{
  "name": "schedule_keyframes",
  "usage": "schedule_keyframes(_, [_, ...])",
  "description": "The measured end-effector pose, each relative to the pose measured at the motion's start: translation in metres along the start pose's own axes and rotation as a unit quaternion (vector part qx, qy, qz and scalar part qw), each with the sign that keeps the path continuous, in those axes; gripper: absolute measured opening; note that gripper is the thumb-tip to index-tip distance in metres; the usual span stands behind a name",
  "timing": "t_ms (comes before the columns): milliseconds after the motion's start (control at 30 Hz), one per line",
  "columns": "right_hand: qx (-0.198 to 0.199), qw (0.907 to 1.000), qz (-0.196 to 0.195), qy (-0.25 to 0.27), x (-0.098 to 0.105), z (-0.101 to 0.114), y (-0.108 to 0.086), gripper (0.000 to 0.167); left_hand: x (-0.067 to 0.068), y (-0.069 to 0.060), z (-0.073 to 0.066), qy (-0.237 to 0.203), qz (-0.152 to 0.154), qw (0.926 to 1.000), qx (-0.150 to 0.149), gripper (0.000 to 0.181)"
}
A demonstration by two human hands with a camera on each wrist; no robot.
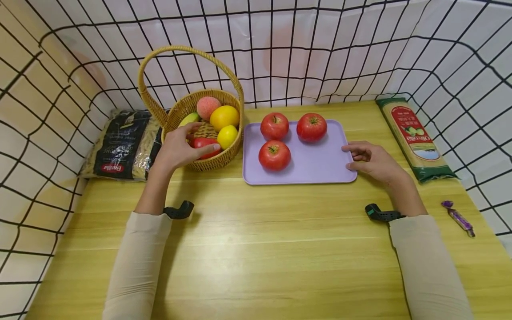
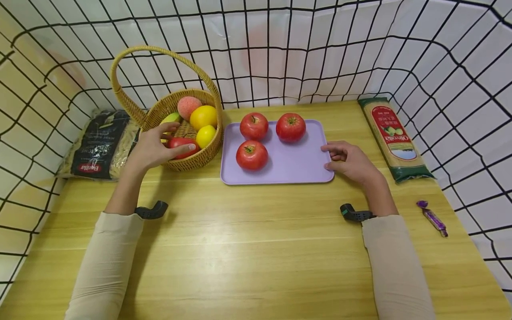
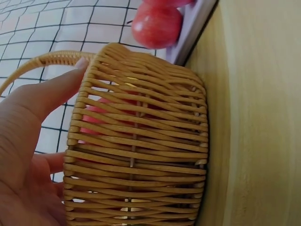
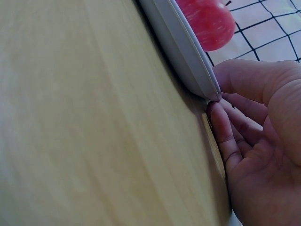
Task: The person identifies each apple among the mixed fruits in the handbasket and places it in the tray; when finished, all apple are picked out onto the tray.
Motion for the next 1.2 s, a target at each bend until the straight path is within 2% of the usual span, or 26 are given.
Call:
schedule_keyframes(433, [-0.002,1.0000,0.001,0.001,0.000,0.000,-0.001,0.051,-0.011,0.006,0.001,0.037,-0.022,0.9991,0.001,0.100])
schedule_keyframes(700, [-0.008,1.0000,0.003,0.001,0.000,-0.001,0.002,0.053,-0.015,0.006,0.001,0.088,0.003,0.9959,0.022,0.107])
schedule_keyframes(867, [-0.010,0.9999,0.005,-0.001,0.000,-0.001,0.002,0.054,-0.016,0.006,0.001,0.113,0.012,0.9929,0.034,0.105])
schedule_keyframes(1000, [-0.005,1.0000,0.002,-0.003,0.001,0.000,0.002,0.053,-0.016,0.005,0.001,0.123,0.015,0.9918,0.032,0.098])
schedule_keyframes(1200, [-0.006,1.0000,0.005,0.004,0.000,-0.002,0.002,0.053,-0.016,0.006,0.001,0.141,0.031,0.9893,0.023,0.100])
Point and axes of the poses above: each hand's wrist, its own y-axis towards the middle knuckle, its own x-axis out of the back of the hand, z = x × y, the point moved 6 cm from there along y, towards the middle knuckle, and after that the axes turned 13 degrees about -x, right-handed, at the moved point
